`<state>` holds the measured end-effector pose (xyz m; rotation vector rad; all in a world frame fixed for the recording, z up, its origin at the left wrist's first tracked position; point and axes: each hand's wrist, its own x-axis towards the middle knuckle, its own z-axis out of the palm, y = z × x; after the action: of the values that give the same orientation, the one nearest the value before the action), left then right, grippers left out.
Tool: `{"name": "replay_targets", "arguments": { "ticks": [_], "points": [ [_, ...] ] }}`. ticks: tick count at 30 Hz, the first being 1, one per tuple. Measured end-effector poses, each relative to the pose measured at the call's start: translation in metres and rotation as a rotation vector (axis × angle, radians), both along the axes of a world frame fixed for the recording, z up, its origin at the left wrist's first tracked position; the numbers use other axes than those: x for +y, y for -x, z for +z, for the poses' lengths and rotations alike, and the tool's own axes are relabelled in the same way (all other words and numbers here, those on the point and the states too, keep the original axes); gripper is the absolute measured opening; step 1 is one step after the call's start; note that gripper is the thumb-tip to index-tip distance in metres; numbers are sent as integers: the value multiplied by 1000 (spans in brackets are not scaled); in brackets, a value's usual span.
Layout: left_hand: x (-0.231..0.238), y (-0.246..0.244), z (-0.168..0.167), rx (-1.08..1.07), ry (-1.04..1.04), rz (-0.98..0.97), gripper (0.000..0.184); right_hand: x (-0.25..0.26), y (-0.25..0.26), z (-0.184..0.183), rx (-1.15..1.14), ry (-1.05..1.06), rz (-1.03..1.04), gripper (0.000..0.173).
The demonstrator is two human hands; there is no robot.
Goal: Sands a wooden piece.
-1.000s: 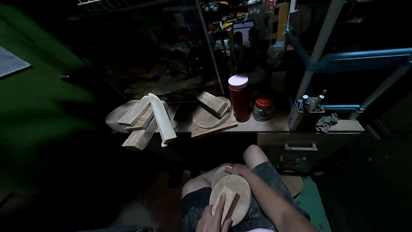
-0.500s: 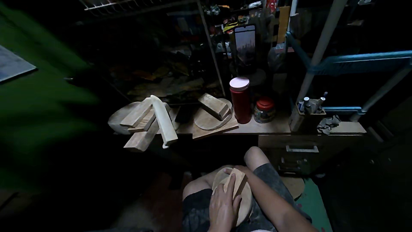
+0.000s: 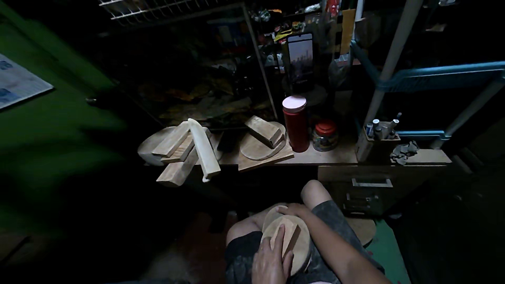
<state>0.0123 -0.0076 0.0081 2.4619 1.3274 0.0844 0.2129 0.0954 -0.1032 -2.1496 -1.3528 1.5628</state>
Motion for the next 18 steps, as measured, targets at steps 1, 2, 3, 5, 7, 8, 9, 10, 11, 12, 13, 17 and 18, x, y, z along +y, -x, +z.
{"name": "replay_targets", "arguments": {
  "ticks": [1, 2, 3, 5, 7, 8, 9, 10, 11, 12, 13, 17, 18],
  "points": [
    [4, -8, -1, -5, -1, 3, 68, -1, 0, -2, 10, -13, -3, 84],
    [7, -15, -2, -6, -5, 3, 68, -3, 0, -4, 31, -46, -12, 78],
    [11, -21, -3, -2, -11, 0, 68, -5, 0, -8, 62, -102, -39, 70],
    [17, -29, -4, -6, -22, -6, 68, -14, 1, -12, 142, -218, -115, 56],
    [18, -30, -2, 11, -12, -8, 70, -17, 2, -13, 149, -253, -138, 52],
    [18, -29, -1, 20, -4, -17, 70, -17, 3, -12, 124, -256, -113, 51],
    [16, -25, 0, 20, 6, -28, 71, -16, 3, -7, 85, -241, -69, 52],
    [14, -22, 2, 23, 28, -40, 72, -15, 3, -3, 53, -209, -27, 56],
    [11, -18, 3, 19, 42, -52, 72, -14, 2, 4, 24, -159, 7, 62],
    [9, -13, 3, 13, 48, -62, 72, -12, 1, 8, 4, -104, 18, 70],
    [7, -8, 3, 7, 53, -64, 72, -9, 1, 8, -9, -62, 18, 78],
    [-4, 20, 3, 27, 79, -47, 72, -2, 1, 1, -24, -25, 8, 86],
    [-7, 26, 3, 33, 86, -43, 72, -3, 1, 2, -21, -18, 13, 86]
  ]
}}
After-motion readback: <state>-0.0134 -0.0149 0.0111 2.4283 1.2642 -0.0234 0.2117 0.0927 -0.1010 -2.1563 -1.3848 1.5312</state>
